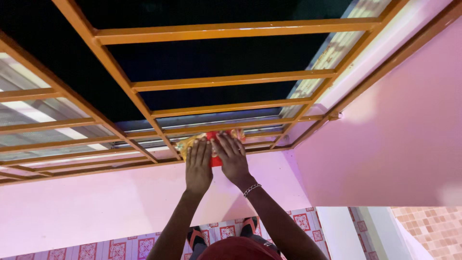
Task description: The person wipes the bars and edges of a window frame by hand using a red cloth.
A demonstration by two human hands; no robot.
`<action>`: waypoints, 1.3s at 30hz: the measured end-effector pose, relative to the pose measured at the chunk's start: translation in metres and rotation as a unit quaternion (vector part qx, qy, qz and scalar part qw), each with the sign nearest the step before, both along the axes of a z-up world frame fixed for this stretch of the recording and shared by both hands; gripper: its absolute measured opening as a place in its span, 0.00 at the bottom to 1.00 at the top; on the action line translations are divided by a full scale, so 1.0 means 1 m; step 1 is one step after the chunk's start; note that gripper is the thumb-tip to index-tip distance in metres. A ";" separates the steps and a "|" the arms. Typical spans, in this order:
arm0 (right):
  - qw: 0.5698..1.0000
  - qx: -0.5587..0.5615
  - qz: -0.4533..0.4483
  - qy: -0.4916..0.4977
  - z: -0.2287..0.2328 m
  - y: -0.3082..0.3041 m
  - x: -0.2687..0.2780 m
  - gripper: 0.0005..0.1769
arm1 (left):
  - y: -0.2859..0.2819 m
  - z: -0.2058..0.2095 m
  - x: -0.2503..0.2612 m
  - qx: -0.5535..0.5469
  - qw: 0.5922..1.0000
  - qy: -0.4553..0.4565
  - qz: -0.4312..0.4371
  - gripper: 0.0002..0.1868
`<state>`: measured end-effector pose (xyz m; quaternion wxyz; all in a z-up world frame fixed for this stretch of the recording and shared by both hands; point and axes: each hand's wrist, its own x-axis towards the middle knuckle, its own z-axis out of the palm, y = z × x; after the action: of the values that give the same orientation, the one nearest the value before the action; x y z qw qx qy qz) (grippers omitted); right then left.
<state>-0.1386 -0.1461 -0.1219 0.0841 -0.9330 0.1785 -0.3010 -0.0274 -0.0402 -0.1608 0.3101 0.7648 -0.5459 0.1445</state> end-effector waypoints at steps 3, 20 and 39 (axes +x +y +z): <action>0.998 0.007 -0.062 0.000 -0.012 -0.035 -0.042 0.45 | -0.040 0.009 -0.038 0.016 0.997 0.028 -0.064 0.36; 0.920 -0.002 -0.123 -0.372 0.187 -0.106 -0.143 0.30 | -0.149 0.236 -0.152 -0.216 0.928 0.016 -0.302 0.29; 0.961 0.107 -0.065 -0.248 -0.041 -0.105 -0.126 0.46 | -0.134 0.033 -0.135 -0.035 0.990 -0.012 -0.135 0.31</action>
<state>-0.2649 -0.2514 -0.1631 0.2054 -0.8012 0.2434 -0.5066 -0.1622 -0.1745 -0.1281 0.3465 0.6708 -0.6428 0.1293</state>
